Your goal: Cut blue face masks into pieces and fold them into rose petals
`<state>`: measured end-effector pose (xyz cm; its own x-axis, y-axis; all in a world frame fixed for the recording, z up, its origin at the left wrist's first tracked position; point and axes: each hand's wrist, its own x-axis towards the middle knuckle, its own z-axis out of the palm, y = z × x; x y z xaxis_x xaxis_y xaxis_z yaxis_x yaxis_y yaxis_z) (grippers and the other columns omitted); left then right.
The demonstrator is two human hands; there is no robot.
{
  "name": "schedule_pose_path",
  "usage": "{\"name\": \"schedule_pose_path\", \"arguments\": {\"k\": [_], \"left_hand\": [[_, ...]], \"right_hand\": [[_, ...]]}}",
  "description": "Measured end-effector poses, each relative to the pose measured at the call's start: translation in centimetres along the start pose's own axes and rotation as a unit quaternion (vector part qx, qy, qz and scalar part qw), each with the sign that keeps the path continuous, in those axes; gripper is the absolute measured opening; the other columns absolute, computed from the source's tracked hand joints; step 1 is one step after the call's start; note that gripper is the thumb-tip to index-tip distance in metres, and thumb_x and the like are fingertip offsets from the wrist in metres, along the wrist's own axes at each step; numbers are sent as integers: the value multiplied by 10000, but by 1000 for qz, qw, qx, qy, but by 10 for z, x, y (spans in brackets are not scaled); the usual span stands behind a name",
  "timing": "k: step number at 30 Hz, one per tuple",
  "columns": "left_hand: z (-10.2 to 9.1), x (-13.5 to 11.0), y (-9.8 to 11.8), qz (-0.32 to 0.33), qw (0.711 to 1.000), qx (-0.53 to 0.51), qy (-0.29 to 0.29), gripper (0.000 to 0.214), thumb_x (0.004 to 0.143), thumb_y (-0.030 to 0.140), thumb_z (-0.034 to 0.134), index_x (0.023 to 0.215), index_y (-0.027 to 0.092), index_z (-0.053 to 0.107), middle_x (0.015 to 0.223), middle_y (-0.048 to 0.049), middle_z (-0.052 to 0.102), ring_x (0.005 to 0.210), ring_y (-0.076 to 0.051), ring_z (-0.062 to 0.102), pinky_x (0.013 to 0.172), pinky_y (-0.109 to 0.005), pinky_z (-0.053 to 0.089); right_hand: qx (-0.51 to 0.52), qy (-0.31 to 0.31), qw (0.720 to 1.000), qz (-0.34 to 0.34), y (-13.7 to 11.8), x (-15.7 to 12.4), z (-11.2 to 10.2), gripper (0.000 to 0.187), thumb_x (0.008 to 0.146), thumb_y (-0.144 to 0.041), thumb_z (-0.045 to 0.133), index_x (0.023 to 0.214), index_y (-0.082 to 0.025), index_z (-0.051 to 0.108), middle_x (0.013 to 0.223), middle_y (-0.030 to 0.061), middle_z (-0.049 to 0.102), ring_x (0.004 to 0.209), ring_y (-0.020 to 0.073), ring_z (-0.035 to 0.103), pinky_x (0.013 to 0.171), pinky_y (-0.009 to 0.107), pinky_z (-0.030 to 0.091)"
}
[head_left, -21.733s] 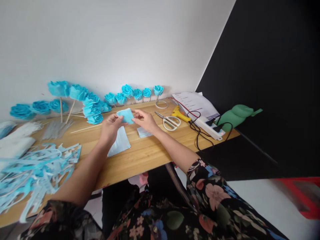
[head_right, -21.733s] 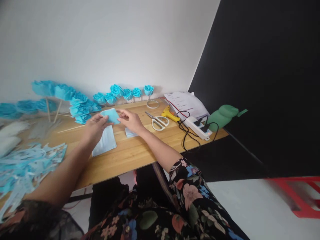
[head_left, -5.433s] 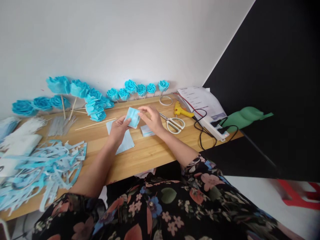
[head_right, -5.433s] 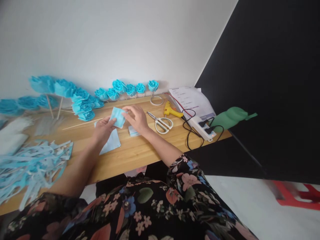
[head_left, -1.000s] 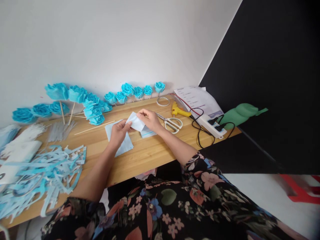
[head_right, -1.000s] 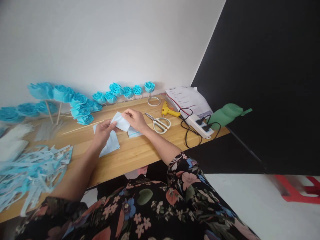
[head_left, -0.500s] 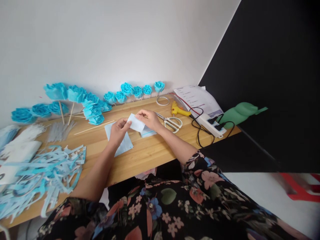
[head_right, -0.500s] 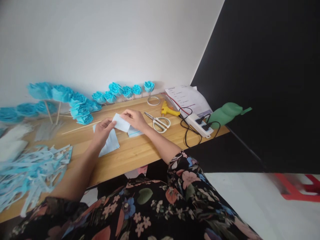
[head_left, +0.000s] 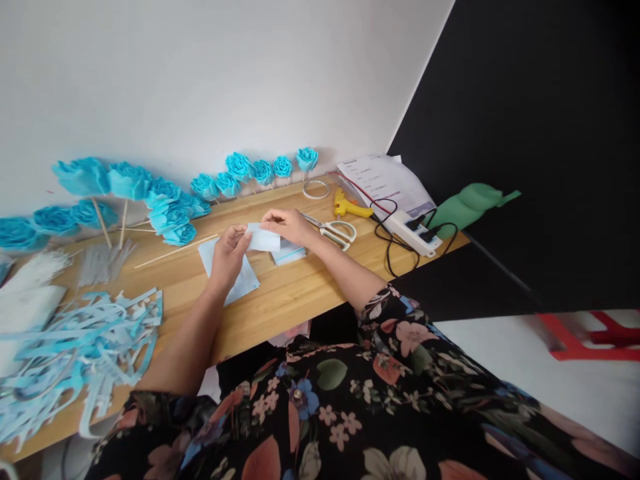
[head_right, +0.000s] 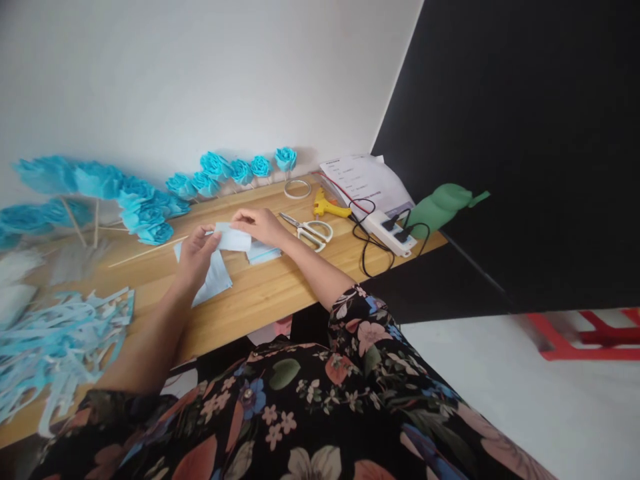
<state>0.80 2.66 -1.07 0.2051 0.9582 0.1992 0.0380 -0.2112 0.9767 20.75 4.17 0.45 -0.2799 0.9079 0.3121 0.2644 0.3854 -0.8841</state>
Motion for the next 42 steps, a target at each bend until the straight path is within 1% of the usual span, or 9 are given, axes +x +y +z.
{"name": "schedule_pose_path", "arguments": {"k": [4, 7, 10, 17, 21, 25, 31, 39, 42], "left_hand": [[5, -7, 8, 69, 984, 138, -92, 374, 927, 535, 566, 1056, 190, 628, 955, -84, 760, 934, -239, 710, 930, -390, 513], [14, -14, 12, 188, 925, 275, -182, 329, 964, 437, 530, 1082, 180, 698, 1143, -128, 752, 1107, -280, 675, 1013, -444, 487], [23, -20, 8, 256, 876, 335, -234, 385, 967, 391, 529, 1237, 163, 682, 1325, -159, 684, 1216, -316, 622, 1054, -503, 477], [39, -34, 0, 266, 793, 460, -298, 481, 967, 388, 557, 1376, 140, 612, 1467, -186, 572, 1272, -354, 554, 1083, -534, 455], [47, -42, 5, 265, 761, 497, -322, 456, 946, 352, 593, 1343, 132, 638, 1311, -196, 668, 1205, -382, 575, 1019, -533, 491], [54, -50, 10, 254, 741, 531, -323, 475, 910, 357, 658, 1327, 128, 655, 1286, -212, 668, 1216, -412, 575, 1027, -536, 482], [60, -59, 17, 251, 721, 563, -318, 431, 940, 369, 624, 1294, 126, 661, 1314, -231, 629, 1155, -387, 601, 990, -515, 491], [62, -64, 20, 263, 713, 571, -311, 354, 934, 334, 645, 1206, 109, 664, 1276, -228, 612, 1170, -370, 572, 930, -469, 515], [61, -63, 21, 279, 726, 544, -315, 232, 945, 313, 626, 1069, 129, 694, 1119, -164, 674, 1033, -327, 608, 862, -442, 525]], "right_hand": [[-3, 42, 999, -34, -11, 3, -30, 279, 895, -451, 574, 880, -175, 612, 851, 7, 622, 796, 128, 540, 739, 248, 424], [-22, 39, 998, -37, -27, -4, -54, 237, 884, -419, 606, 862, -183, 604, 792, -11, 577, 731, 112, 493, 692, 246, 401], [-19, 0, 1000, -23, -43, -18, -69, 221, 863, -391, 640, 811, -180, 603, 731, -20, 561, 688, 106, 481, 654, 243, 386], [45, -49, 997, 40, -44, -46, -81, 206, 825, -361, 692, 805, -169, 618, 714, -16, 613, 653, 103, 519, 617, 243, 399], [53, -92, 992, 74, -32, -51, -75, 201, 815, -354, 700, 830, -160, 649, 709, -12, 643, 633, 107, 534, 597, 238, 396], [7, -169, 983, 71, -19, -45, -53, 162, 837, -305, 660, 857, -150, 703, 760, -7, 685, 654, 108, 548, 617, 240, 377], [-185, -94, 976, 71, 4, -35, -22, 74, 835, -197, 691, 811, -175, 758, 771, -8, 729, 715, 112, 583, 670, 243, 311], [-187, -71, 979, 47, 19, -37, -19, 100, 874, -211, 676, 853, -162, 761, 885, 33, 749, 829, 144, 625, 730, 250, 336], [-190, -74, 978, 36, 21, -37, -19, 102, 883, -203, 672, 856, -157, 758, 903, 39, 746, 849, 147, 622, 755, 252, 347]]}}
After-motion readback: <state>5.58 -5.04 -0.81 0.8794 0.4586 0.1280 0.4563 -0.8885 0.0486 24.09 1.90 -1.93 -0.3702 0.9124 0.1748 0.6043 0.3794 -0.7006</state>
